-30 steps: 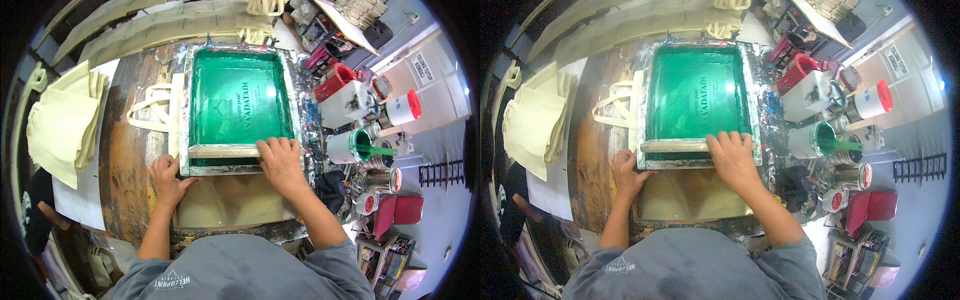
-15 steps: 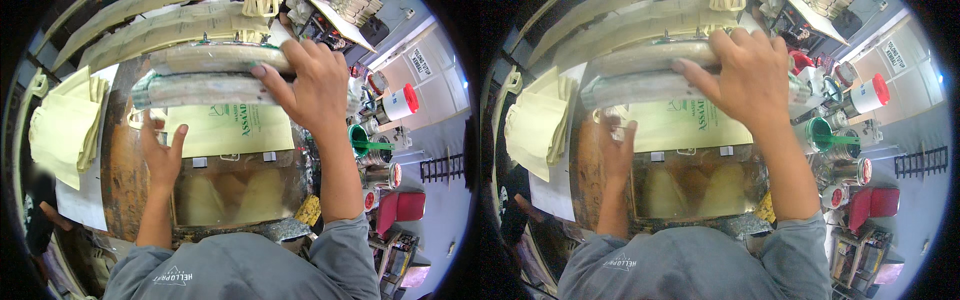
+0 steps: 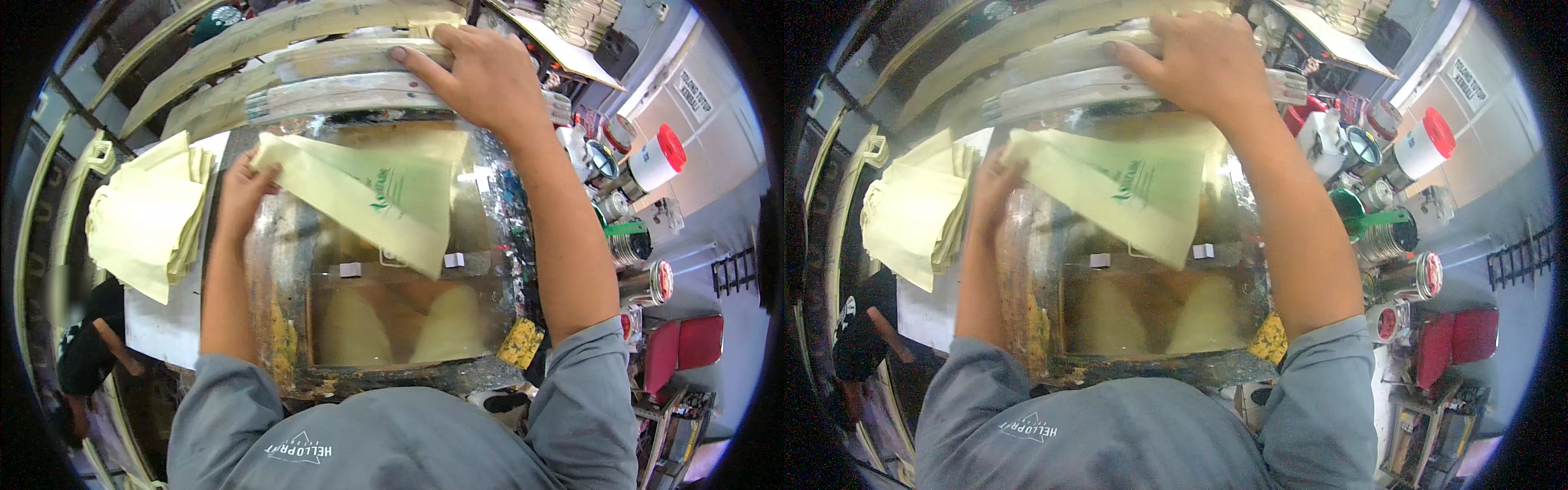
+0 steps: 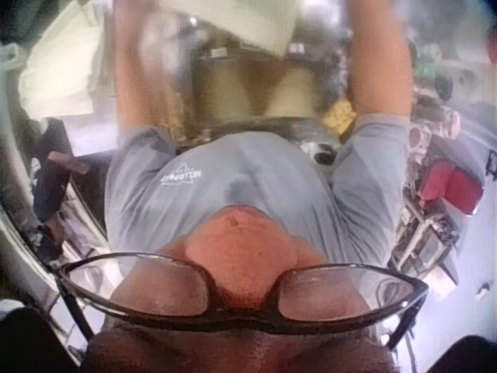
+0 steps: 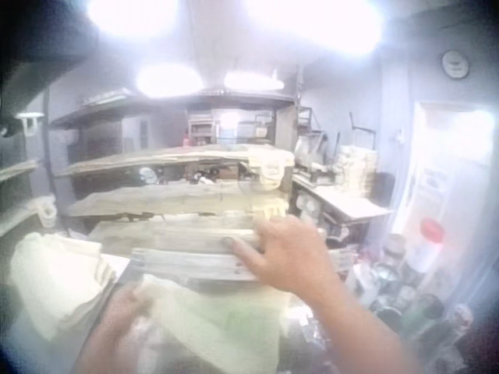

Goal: The person applies green ink to a mesh screen with a squeegee, prints a design onto yellow fabric bags one by one, and moves each printed bag to a side stack.

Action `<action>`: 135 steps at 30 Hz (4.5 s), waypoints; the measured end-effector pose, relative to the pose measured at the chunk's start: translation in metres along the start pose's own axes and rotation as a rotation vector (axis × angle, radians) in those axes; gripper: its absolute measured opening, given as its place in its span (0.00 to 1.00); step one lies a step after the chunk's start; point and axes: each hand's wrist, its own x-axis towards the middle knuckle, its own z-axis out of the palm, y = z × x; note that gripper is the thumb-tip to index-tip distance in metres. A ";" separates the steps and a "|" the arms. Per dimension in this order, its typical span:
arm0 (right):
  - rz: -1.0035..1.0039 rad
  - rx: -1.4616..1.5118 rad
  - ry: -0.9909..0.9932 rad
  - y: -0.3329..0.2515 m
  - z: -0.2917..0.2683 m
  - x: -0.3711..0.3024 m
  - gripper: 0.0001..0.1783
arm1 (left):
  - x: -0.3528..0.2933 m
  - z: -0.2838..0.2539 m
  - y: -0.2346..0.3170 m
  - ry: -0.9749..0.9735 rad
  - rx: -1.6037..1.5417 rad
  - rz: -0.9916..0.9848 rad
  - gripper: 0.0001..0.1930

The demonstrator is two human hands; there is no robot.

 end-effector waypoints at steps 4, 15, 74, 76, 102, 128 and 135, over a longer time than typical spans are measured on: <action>-0.008 0.011 0.036 -0.012 -0.001 -0.015 0.37 | -0.013 -0.130 0.073 0.085 -0.003 0.019 0.24; 0.050 0.087 -0.011 -0.027 -0.008 -0.012 0.27 | -0.208 -0.558 0.088 0.770 0.042 -0.114 0.13; 0.112 0.040 -0.271 -0.005 -0.006 0.007 0.46 | -0.155 0.191 -0.052 -0.450 0.828 0.475 0.58; -0.034 0.067 -0.040 -0.002 0.005 -0.005 0.41 | -0.132 0.161 -0.014 -0.150 0.630 0.272 0.53; -0.053 -0.031 -0.415 -0.005 0.148 -0.157 0.27 | -0.195 0.078 -0.104 0.082 0.643 0.153 0.66; -0.066 -0.046 -0.401 0.036 0.214 -0.110 0.29 | 0.084 0.157 -0.084 0.047 1.103 0.741 0.31; -0.066 -0.008 -0.469 -0.012 0.137 -0.181 0.26 | -0.030 0.141 -0.060 0.006 1.077 0.754 0.30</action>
